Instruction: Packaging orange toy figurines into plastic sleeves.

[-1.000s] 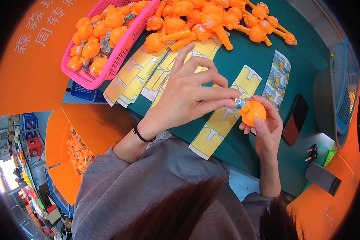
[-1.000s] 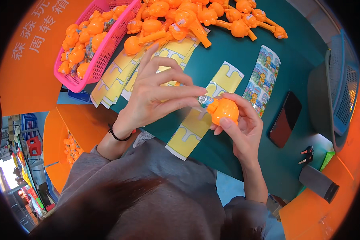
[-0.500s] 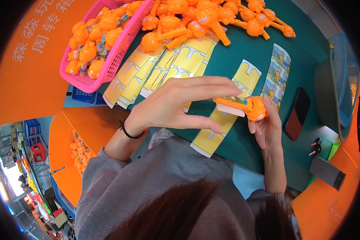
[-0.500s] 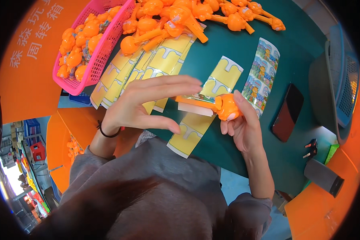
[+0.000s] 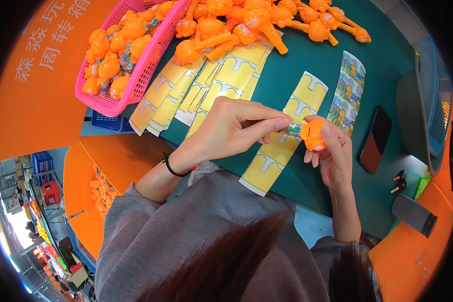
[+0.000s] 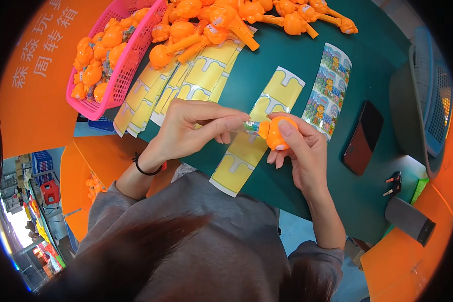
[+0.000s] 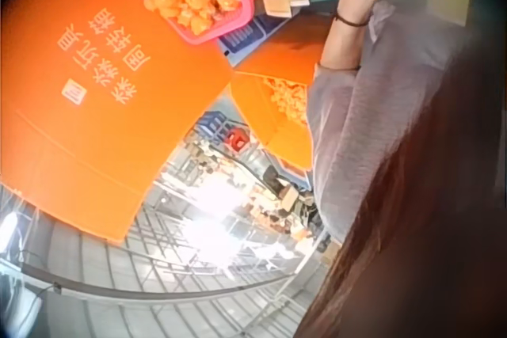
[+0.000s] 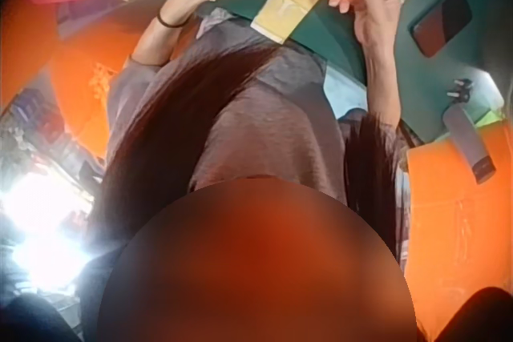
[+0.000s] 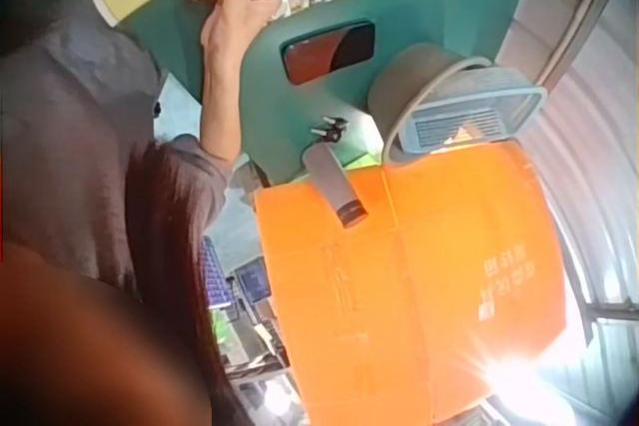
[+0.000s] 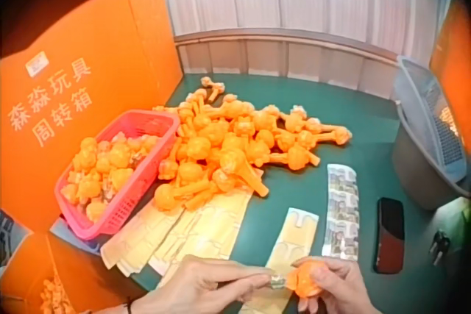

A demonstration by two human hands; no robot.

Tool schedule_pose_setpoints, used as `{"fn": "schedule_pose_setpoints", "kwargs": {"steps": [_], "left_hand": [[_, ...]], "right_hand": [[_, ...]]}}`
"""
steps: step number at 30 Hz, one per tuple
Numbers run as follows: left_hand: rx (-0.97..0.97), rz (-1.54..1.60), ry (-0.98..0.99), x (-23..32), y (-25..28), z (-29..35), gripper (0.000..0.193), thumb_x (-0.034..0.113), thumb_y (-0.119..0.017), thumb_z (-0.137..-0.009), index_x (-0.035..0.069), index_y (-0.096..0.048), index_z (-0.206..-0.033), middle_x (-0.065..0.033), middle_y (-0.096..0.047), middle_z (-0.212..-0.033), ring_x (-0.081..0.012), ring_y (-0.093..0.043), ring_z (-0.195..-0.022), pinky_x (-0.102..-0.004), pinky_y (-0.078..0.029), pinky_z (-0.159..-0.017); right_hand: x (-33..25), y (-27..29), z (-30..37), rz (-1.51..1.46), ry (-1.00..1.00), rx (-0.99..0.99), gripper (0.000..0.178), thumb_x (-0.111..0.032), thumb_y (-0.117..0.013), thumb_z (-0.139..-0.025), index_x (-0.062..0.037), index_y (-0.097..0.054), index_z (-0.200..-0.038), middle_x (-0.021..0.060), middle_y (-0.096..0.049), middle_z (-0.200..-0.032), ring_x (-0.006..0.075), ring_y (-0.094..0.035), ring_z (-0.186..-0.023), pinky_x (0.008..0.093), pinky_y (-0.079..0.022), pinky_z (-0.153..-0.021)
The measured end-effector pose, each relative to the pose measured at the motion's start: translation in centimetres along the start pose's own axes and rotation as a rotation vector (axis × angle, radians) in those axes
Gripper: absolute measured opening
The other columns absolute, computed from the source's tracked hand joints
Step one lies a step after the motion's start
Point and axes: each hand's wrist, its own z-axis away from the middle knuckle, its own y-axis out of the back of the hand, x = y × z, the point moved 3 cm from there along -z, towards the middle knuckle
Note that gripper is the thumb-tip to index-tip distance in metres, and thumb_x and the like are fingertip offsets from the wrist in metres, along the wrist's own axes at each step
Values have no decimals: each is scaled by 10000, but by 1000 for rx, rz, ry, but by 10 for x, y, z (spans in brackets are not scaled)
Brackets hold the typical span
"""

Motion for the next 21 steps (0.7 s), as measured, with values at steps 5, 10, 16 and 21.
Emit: {"fn": "schedule_pose_setpoints", "kwargs": {"steps": [5,10,16,21], "left_hand": [[27,-90,-62,-5,-13,11,186,91,-661,-888,9,-713,-1048,-91,-723,-866,-97,-661,-748,-235,-524,-657],[64,117,151,-15,16,28,209,109,-590,-938,-12,-686,-1079,-81,-709,-873,-94,-628,-788,-247,-504,-717],[998,-674,-184,35,168,60,218,80,-530,-940,-2,-630,-1116,-146,-648,-1048,-282,-624,-951,-365,-483,-848],[1050,-1153,-228,16,197,65,221,100,-583,-918,4,-637,-1110,-164,-584,-1186,-323,-551,-1089,-408,-412,-961]], "right_hand": [[0,-11,0,163,110,-34,400,-229,-561,-930,86,-573,-1177,124,-658,-841,129,-609,-528,177,-445,-435],[1,-24,-7,198,76,-213,404,-235,-558,-932,77,-572,-1190,137,-651,-913,156,-631,-637,232,-500,-543],[-41,10,-49,1407,808,267,496,-254,-727,-810,-59,-569,-1238,123,-565,-1153,293,-537,-1079,380,-417,-941],[-31,26,-71,1335,535,194,393,-179,-772,-715,-40,-572,-1023,144,-499,-1206,340,-457,-1139,404,-345,-992]]}}
